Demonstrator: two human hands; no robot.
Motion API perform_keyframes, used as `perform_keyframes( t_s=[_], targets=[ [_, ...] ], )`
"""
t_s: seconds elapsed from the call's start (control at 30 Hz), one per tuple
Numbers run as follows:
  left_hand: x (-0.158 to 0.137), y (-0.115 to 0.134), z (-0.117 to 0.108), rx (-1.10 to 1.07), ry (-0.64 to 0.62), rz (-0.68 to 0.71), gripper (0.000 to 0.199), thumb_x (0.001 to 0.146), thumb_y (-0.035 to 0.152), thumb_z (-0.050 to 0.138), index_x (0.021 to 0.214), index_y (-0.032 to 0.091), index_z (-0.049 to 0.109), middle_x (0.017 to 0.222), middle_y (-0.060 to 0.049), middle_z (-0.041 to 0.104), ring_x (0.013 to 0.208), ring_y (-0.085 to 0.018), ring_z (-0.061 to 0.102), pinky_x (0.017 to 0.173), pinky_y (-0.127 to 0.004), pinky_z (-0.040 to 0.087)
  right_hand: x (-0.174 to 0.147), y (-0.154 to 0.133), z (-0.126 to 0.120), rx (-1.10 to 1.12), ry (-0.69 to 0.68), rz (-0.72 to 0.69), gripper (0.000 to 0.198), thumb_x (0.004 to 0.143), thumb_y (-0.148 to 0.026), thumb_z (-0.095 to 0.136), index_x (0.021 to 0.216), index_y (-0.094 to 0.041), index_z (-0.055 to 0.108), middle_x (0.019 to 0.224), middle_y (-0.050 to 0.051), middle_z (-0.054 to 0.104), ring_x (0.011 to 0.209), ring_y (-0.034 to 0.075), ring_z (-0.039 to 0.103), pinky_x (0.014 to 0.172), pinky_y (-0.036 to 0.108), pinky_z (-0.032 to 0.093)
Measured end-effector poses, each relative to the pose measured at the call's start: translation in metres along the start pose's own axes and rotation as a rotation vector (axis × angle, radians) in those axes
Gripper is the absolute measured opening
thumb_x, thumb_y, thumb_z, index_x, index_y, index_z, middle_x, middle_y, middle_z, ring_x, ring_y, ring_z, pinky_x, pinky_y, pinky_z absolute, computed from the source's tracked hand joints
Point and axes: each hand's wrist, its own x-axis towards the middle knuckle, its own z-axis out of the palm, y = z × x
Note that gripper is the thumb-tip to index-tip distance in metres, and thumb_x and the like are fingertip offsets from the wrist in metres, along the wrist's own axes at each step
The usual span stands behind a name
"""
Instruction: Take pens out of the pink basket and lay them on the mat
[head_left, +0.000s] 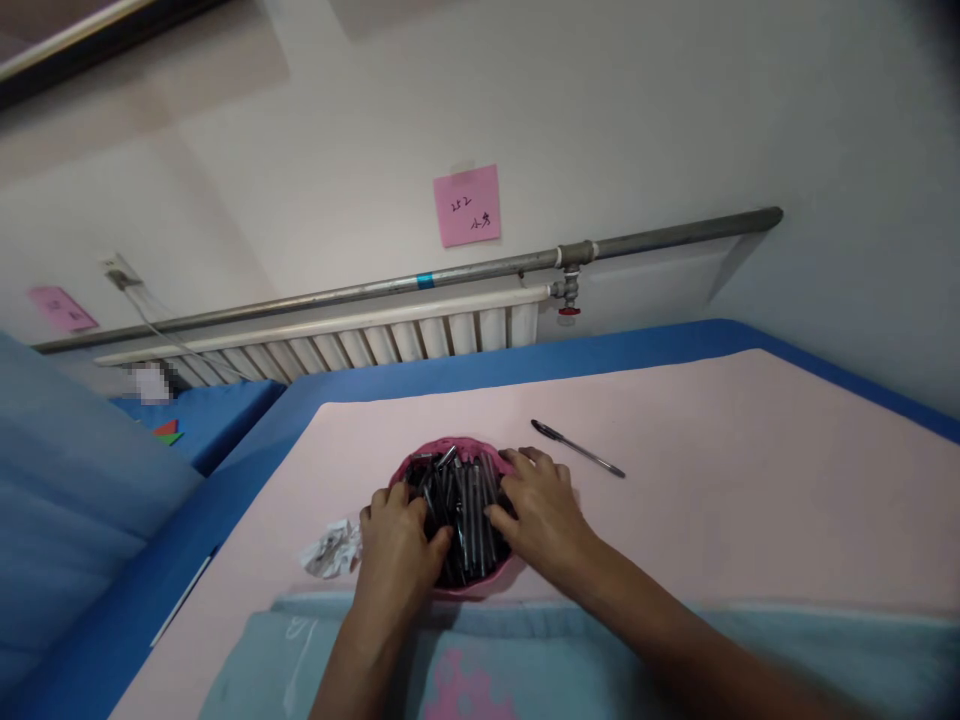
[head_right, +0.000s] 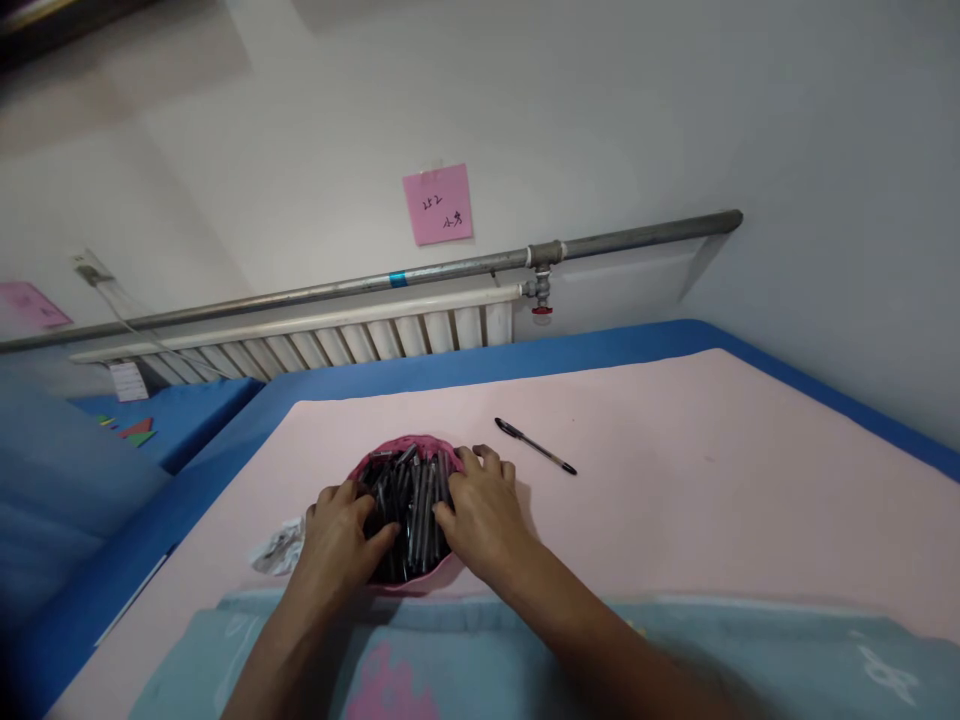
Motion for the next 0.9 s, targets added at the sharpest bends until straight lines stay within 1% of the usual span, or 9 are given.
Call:
perform_keyframes(
  t_s=[0.13,0.27,0.37,0.4,0.47,0.53,0.6,0.73,0.9],
  targets=[
    [-0.002,0.007,-0.009,0.008,-0.099,-0.039,0.021,0.07,0.033,0.053,0.073,0.018,0.066,0.094,-0.011,0.058,0.093,-0.03,0.047,0.077,-0.043,0.035,0.001,-0.004,0.001,0.022,-0.051,0.058,0.018,0.075,-0.025,0.051,0.075,-0.015,0.067,0.124,0.012,0.051,0.113,0.033,0.036,0.087,0.044,0.029],
    [-0.002,0.002,-0.014,-0.115,-0.054,-0.084,0.019,0.073,0.026,0.048,0.066,0.015,0.061,0.085,-0.011,0.057,0.086,-0.026,0.049,0.076,-0.039,0.035,0.004,-0.005,0.001,0.063,-0.085,0.112,0.016,0.073,-0.021,0.051,0.072,-0.015,0.066,0.129,0.012,0.047,0.114,0.033,0.037,0.087,0.043,0.03],
    [-0.003,-0.006,-0.015,-0.441,0.024,-0.144,0.02,0.075,0.029,0.049,0.062,0.016,0.057,0.074,-0.006,0.054,0.074,-0.02,0.05,0.069,-0.033,0.037,0.006,-0.004,-0.003,0.143,-0.018,0.141,0.013,0.073,-0.019,0.051,0.07,-0.016,0.064,0.125,0.011,0.05,0.112,0.031,0.039,0.087,0.041,0.031],
    [-0.003,-0.009,-0.016,-0.619,0.039,-0.185,0.021,0.075,0.032,0.05,0.063,0.016,0.056,0.069,-0.003,0.052,0.069,-0.017,0.05,0.065,-0.03,0.038,0.005,-0.005,-0.005,0.191,0.018,0.133,0.013,0.073,-0.019,0.05,0.071,-0.016,0.063,0.12,0.01,0.053,0.109,0.029,0.042,0.086,0.039,0.033],
    [-0.003,-0.012,-0.017,-1.036,0.032,-0.3,0.023,0.074,0.039,0.053,0.067,0.017,0.056,0.063,0.001,0.051,0.06,-0.013,0.049,0.056,-0.026,0.038,0.004,-0.007,-0.011,0.323,0.04,0.098,0.014,0.077,-0.019,0.046,0.075,-0.017,0.06,0.1,0.008,0.061,0.091,0.021,0.051,0.076,0.032,0.038],
    [-0.002,-0.014,-0.019,-1.414,0.009,-0.424,0.024,0.069,0.04,0.06,0.072,0.017,0.056,0.061,0.002,0.054,0.055,-0.011,0.051,0.052,-0.023,0.041,0.001,-0.011,-0.016,0.447,-0.022,0.048,0.015,0.08,-0.022,0.043,0.08,-0.02,0.058,0.077,0.002,0.062,0.069,0.015,0.053,0.062,0.026,0.038],
    [0.0,-0.016,-0.021,-1.65,0.051,-0.522,0.026,0.063,0.034,0.068,0.076,0.016,0.055,0.063,0.002,0.059,0.057,-0.011,0.056,0.055,-0.024,0.046,-0.003,-0.014,-0.019,0.486,-0.1,-0.015,0.015,0.082,-0.023,0.042,0.083,-0.021,0.056,0.067,-0.002,0.058,0.06,0.013,0.051,0.055,0.024,0.035],
    [0.005,-0.019,-0.022,-1.824,0.206,-0.61,0.023,0.061,0.021,0.071,0.074,0.014,0.054,0.068,-0.002,0.064,0.064,-0.015,0.063,0.063,-0.029,0.053,-0.007,-0.017,-0.017,0.438,-0.164,-0.127,0.014,0.081,-0.018,0.043,0.081,-0.021,0.056,0.072,-0.001,0.058,0.064,0.013,0.052,0.057,0.023,0.034],
    [0.006,-0.017,-0.022,-1.867,0.201,-0.628,0.017,0.065,0.016,0.067,0.075,0.014,0.053,0.07,-0.005,0.066,0.065,-0.017,0.065,0.06,-0.029,0.054,-0.008,-0.014,-0.012,0.396,-0.176,-0.198,0.016,0.08,-0.014,0.043,0.081,-0.02,0.057,0.073,-0.001,0.058,0.067,0.013,0.051,0.06,0.023,0.034]
  ],
)
